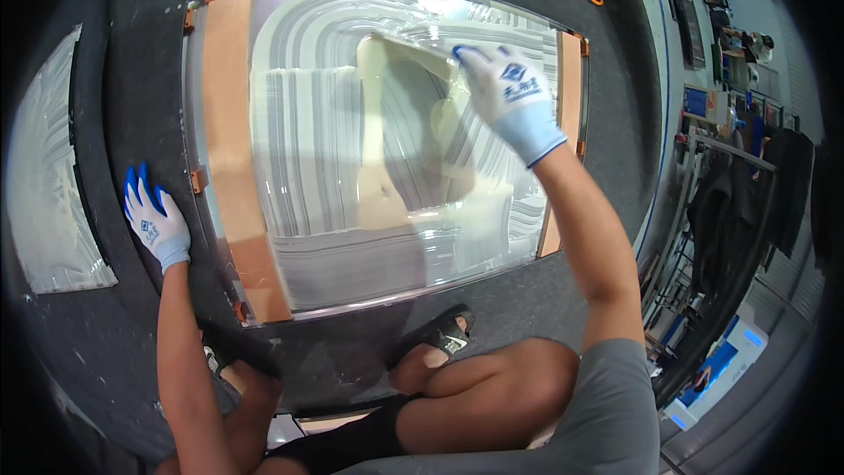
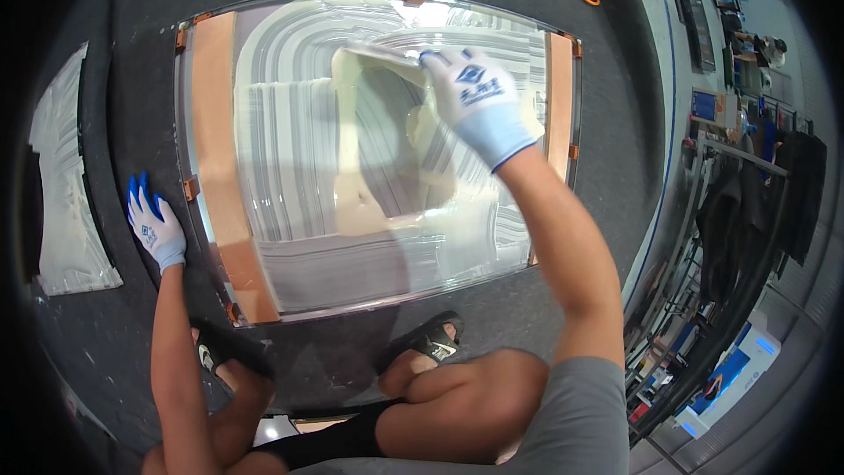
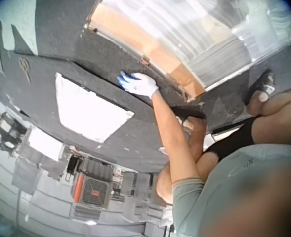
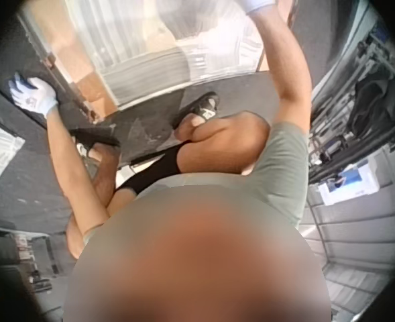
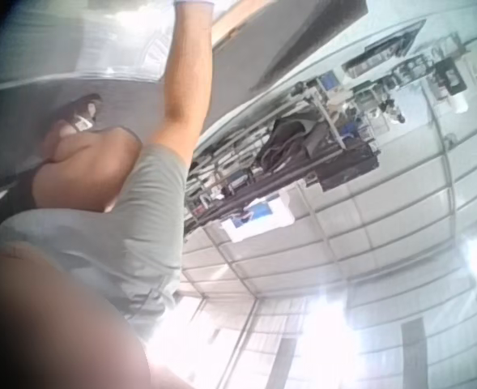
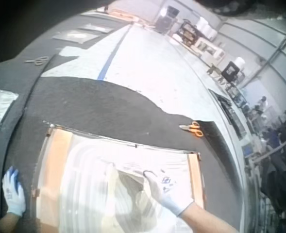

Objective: The person applies a white paste-like substance onto a rectangular sheet using a plastic spreader. They spread the material evenly across the surface in multiple strokes, then move to a second sheet and repeat the process.

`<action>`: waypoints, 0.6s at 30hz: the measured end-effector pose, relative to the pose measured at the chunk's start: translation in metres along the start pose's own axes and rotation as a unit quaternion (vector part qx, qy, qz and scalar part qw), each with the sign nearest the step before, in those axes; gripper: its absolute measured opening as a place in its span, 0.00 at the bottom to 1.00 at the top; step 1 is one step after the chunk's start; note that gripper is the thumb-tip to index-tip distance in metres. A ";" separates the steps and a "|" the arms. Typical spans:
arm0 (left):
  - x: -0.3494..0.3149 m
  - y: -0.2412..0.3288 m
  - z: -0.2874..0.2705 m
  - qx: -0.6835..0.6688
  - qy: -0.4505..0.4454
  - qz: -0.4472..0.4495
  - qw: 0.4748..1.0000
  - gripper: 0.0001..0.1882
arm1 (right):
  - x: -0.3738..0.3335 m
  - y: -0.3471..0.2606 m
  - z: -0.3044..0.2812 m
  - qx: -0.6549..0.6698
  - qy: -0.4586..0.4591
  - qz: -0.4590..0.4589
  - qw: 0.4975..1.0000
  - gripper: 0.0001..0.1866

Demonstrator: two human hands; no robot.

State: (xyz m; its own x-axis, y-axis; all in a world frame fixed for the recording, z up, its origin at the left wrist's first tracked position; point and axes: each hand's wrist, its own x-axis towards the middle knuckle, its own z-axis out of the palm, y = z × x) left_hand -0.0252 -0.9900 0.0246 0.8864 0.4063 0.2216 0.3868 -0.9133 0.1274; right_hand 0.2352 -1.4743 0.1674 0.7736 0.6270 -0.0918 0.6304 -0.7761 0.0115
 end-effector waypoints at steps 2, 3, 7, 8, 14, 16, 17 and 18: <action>0.000 0.000 0.002 -0.001 0.007 -0.002 1.000 0.28 | 0.017 0.027 0.002 -0.037 0.032 -0.017 0.999 0.17; -0.001 0.000 0.003 0.004 0.004 -0.008 1.000 0.28 | 0.024 0.036 0.006 -0.049 0.058 -0.018 0.997 0.18; 0.002 0.001 0.007 0.004 0.013 -0.004 1.000 0.28 | 0.039 0.053 0.034 -0.074 0.072 0.004 0.995 0.19; 0.003 0.000 0.007 0.005 0.009 -0.007 1.000 0.28 | 0.035 0.052 0.039 -0.074 0.065 0.012 0.995 0.19; 0.003 0.001 0.008 0.008 0.010 -0.008 1.000 0.28 | -0.047 0.025 0.013 -0.028 -0.047 -0.055 0.997 0.19; 0.003 0.001 0.007 0.009 0.010 -0.005 1.000 0.28 | -0.051 0.029 -0.001 -0.017 -0.051 -0.065 0.996 0.19; 0.003 0.002 0.007 0.002 0.009 -0.009 1.000 0.28 | -0.043 0.036 -0.005 -0.016 -0.020 -0.076 0.997 0.19; 0.002 0.002 0.006 0.006 0.001 -0.016 1.000 0.28 | -0.032 0.041 -0.005 -0.013 0.013 -0.087 0.996 0.19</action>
State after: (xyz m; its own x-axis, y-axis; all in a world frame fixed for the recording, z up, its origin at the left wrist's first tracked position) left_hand -0.0209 -0.9909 0.0192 0.8731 0.4356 0.2188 0.4183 -0.9000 0.1226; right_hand 0.2364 -1.5257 0.1756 0.6531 0.7541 -0.0689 0.7567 -0.6533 0.0229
